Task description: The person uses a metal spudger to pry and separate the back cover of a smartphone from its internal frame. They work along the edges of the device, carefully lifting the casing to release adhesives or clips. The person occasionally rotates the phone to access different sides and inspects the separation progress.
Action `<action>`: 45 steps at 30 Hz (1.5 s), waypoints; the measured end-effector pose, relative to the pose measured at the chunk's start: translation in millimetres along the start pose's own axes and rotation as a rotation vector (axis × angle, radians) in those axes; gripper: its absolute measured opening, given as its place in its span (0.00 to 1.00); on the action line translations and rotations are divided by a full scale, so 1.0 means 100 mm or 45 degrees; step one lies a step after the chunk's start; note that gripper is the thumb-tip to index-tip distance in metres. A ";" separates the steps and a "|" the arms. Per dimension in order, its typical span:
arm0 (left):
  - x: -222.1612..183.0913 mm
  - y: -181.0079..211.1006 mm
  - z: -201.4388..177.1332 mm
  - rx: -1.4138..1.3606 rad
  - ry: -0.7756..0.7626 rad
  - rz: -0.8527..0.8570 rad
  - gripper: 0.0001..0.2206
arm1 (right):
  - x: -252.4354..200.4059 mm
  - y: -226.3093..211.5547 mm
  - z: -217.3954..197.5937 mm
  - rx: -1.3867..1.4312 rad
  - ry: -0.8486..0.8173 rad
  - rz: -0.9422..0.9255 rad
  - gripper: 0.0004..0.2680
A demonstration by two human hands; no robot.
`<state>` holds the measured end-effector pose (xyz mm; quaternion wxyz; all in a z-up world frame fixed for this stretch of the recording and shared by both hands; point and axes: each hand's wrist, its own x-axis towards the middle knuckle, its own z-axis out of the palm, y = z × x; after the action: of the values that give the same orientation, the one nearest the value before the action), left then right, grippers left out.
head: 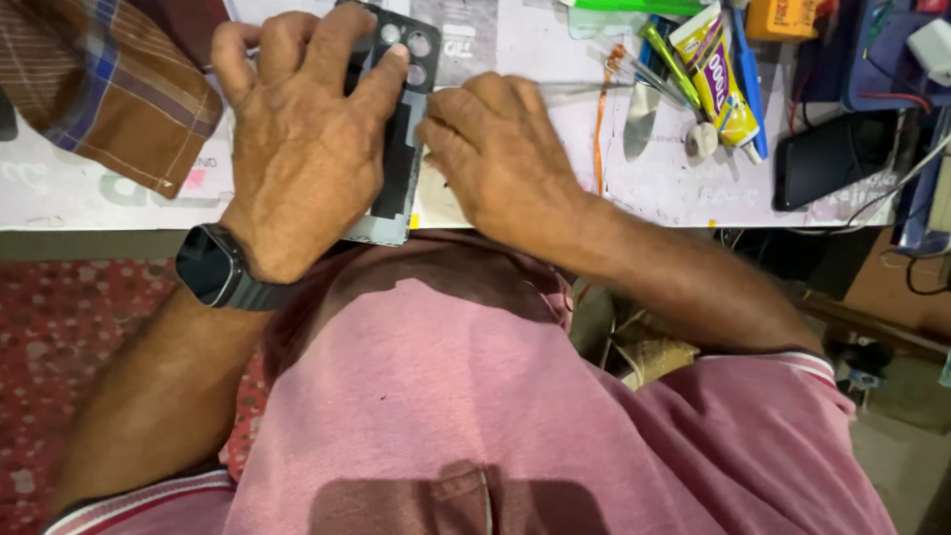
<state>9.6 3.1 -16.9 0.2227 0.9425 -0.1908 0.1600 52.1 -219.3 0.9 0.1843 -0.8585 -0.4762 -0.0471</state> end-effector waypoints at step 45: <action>-0.05 0.00 -0.02 -0.035 -0.030 -0.046 0.21 | -0.13 -0.23 0.17 0.315 -0.147 -0.097 0.06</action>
<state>4.8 5.7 -17.4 0.2364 0.9445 -0.1786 0.1421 24.3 -212.7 -11.5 0.2592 -0.8118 -0.5204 0.0544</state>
